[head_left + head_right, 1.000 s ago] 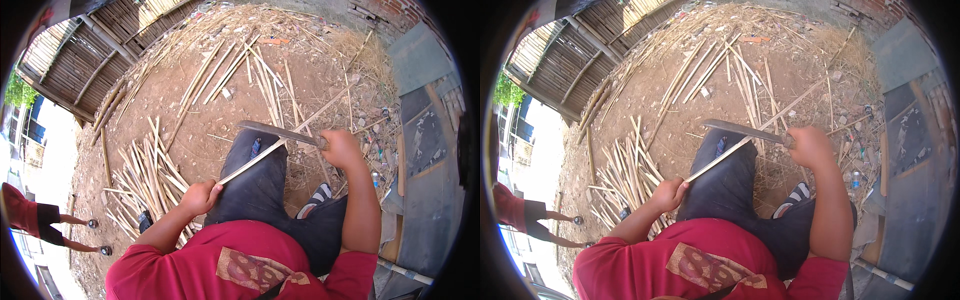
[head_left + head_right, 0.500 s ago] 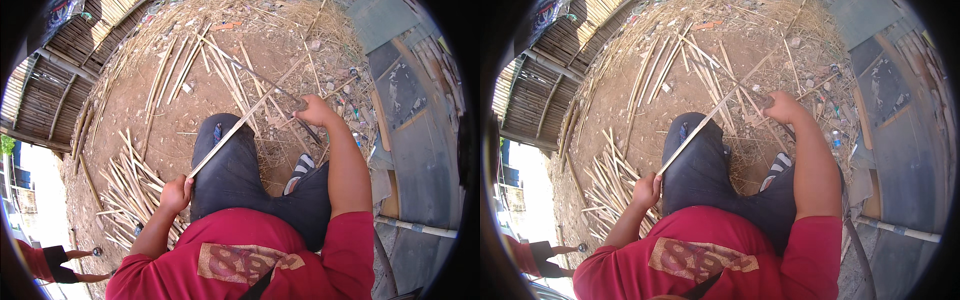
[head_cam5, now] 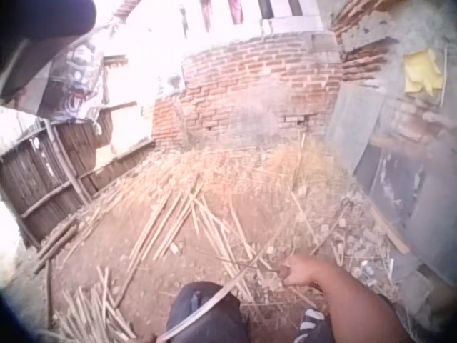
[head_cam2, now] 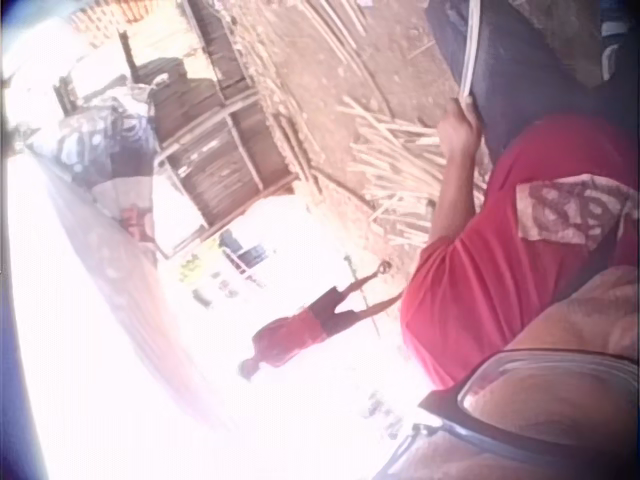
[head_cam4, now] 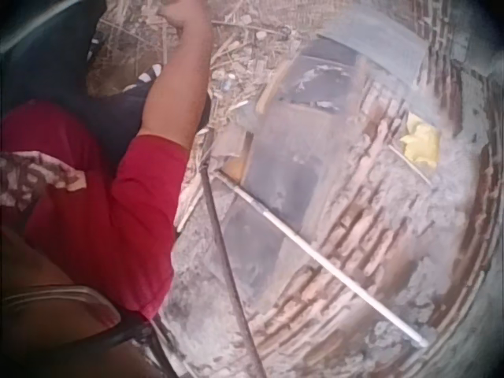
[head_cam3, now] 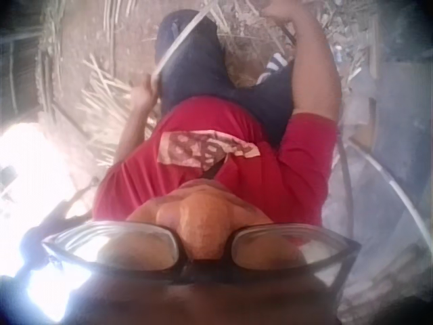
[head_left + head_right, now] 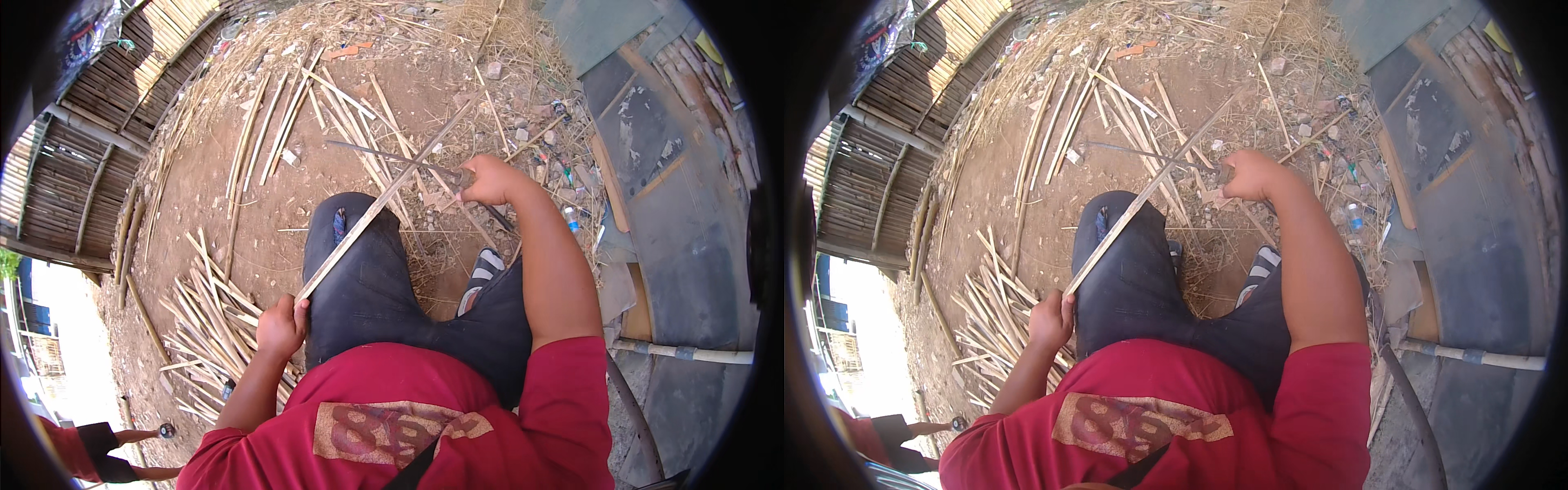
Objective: The person shaves a strip of bamboo using a large knife by drawing the blade along the length of the wood while holding it against their leg.
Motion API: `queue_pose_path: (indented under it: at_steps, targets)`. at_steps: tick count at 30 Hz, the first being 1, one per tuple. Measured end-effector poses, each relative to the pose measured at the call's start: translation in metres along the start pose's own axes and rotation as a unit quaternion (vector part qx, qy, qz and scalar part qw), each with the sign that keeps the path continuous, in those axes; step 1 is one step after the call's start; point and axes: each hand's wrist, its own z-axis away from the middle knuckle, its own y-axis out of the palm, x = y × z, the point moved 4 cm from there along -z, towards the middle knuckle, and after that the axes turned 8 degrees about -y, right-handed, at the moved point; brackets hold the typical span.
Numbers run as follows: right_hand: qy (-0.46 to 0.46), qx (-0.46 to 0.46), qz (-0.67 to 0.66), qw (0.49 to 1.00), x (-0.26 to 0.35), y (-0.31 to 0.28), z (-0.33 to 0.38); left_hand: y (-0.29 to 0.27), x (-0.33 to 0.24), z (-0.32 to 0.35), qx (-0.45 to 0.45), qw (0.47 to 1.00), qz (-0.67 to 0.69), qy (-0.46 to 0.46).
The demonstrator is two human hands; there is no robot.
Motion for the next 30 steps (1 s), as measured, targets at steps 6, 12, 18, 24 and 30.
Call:
queue_pose_path:
  at_steps: [6,12,18,24,30]
  targets:
    - [-0.103,-0.022,0.139,0.985,0.088,0.005,0.006,-0.004,0.010,0.013,-0.011,1.000,-0.010,-0.005]
    - [-0.023,-0.053,0.055,0.997,-0.002,0.003,-0.015,-0.008,-0.011,0.000,-0.017,1.000,0.006,0.002]
    - [-0.084,-0.067,0.098,0.989,0.064,0.009,-0.001,-0.003,0.008,0.014,-0.021,1.000,-0.003,-0.008]
    - [0.002,-0.077,0.049,0.996,-0.006,-0.001,-0.003,-0.007,-0.003,0.004,-0.013,1.000,-0.012,0.017]
    - [-0.116,-0.081,0.148,0.979,0.086,0.005,0.012,-0.005,0.013,0.021,-0.018,1.000,0.016,0.004]
